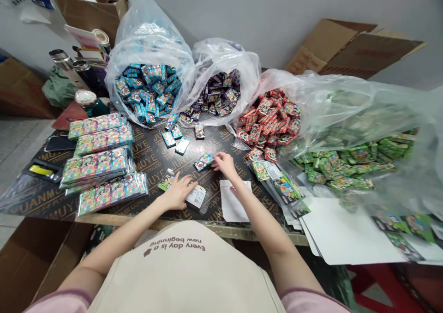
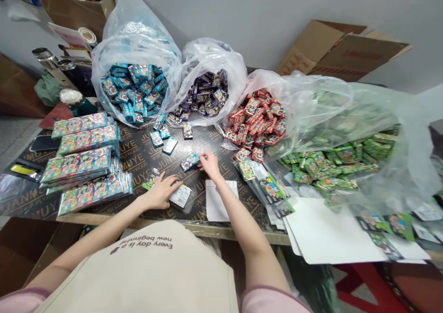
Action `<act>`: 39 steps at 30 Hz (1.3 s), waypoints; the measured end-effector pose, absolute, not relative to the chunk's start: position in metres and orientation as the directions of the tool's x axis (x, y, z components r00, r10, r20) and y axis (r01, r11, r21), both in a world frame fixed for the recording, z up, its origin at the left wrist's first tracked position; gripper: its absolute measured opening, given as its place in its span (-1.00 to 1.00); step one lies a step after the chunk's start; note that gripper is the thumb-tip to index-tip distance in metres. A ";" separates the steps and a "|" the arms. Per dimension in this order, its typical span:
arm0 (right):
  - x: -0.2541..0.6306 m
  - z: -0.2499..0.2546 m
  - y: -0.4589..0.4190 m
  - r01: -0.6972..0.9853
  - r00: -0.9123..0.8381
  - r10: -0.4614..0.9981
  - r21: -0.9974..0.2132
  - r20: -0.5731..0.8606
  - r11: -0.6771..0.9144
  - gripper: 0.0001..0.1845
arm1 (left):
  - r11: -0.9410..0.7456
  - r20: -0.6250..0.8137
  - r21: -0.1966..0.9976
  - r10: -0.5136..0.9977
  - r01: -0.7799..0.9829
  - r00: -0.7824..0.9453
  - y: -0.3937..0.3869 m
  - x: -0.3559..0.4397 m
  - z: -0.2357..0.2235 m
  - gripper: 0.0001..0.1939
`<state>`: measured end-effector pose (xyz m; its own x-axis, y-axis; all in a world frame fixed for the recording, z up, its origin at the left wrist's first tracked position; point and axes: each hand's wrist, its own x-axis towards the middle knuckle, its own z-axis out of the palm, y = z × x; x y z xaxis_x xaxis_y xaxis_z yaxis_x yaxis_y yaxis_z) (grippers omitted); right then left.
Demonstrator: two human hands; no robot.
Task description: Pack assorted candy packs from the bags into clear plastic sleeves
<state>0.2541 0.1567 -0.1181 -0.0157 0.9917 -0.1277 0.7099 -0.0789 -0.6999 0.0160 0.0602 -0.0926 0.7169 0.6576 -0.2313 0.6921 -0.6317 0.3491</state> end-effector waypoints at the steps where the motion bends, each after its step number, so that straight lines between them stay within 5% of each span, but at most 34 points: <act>1: 0.259 -0.119 0.154 0.713 -0.006 0.991 -0.696 -0.131 -0.088 -0.69 | -0.622 -0.232 0.346 0.669 0.702 0.706 0.062 0.015 -0.092 -0.10; 5: 0.268 -0.117 0.141 0.751 -0.033 0.999 -0.660 -0.016 0.014 -0.59 | -0.586 -0.248 0.338 0.699 0.736 0.671 0.066 0.012 -0.093 -0.10; 8: 0.262 -0.116 0.142 0.763 -0.358 0.930 -0.547 0.086 0.345 -0.29 | -0.592 -0.258 0.329 0.693 0.735 0.673 0.067 0.014 -0.094 -0.08; 11: 0.249 -0.120 0.148 0.720 -0.572 0.819 -0.454 0.041 0.526 -0.27 | -0.606 -0.258 0.315 0.686 0.730 0.681 0.068 0.019 -0.095 -0.03; 15: 0.240 -0.126 0.150 0.858 -0.398 0.917 -0.347 0.018 0.379 -0.42 | -0.596 -0.233 0.314 0.707 0.739 0.668 0.073 0.018 -0.097 -0.07; 19: 0.254 -0.122 0.144 0.912 -0.252 0.968 -0.331 0.009 0.241 -0.06 | -0.550 -0.230 0.275 0.759 0.789 0.609 0.084 0.013 -0.098 -0.10; 28: 0.280 -0.131 0.173 0.706 -0.512 0.859 -0.583 -0.027 0.402 -0.02 | -0.552 -0.225 0.330 0.741 0.766 0.632 0.093 0.030 -0.094 -0.13; 32: 0.273 -0.123 0.170 0.582 -0.453 0.869 -0.673 0.198 0.456 -0.21 | -0.456 -0.168 0.390 0.819 0.800 0.548 0.101 0.025 -0.091 -0.14; 35: 0.268 -0.103 0.151 0.533 -0.404 0.843 -0.658 0.355 0.532 -0.19 | -0.367 -0.086 0.430 0.893 0.825 0.442 0.109 0.019 -0.089 -0.12; 39: 0.263 -0.085 0.124 0.620 -0.477 0.813 -0.528 0.334 0.581 -0.17 | -0.368 0.017 0.459 0.914 0.809 0.406 0.118 0.018 -0.087 -0.13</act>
<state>0.2632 0.1244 -0.0846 -0.4770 0.8129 0.3341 0.6195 0.5806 -0.5282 0.0180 0.1179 -0.0874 0.4062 0.9136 0.0166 0.8089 -0.3680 0.4586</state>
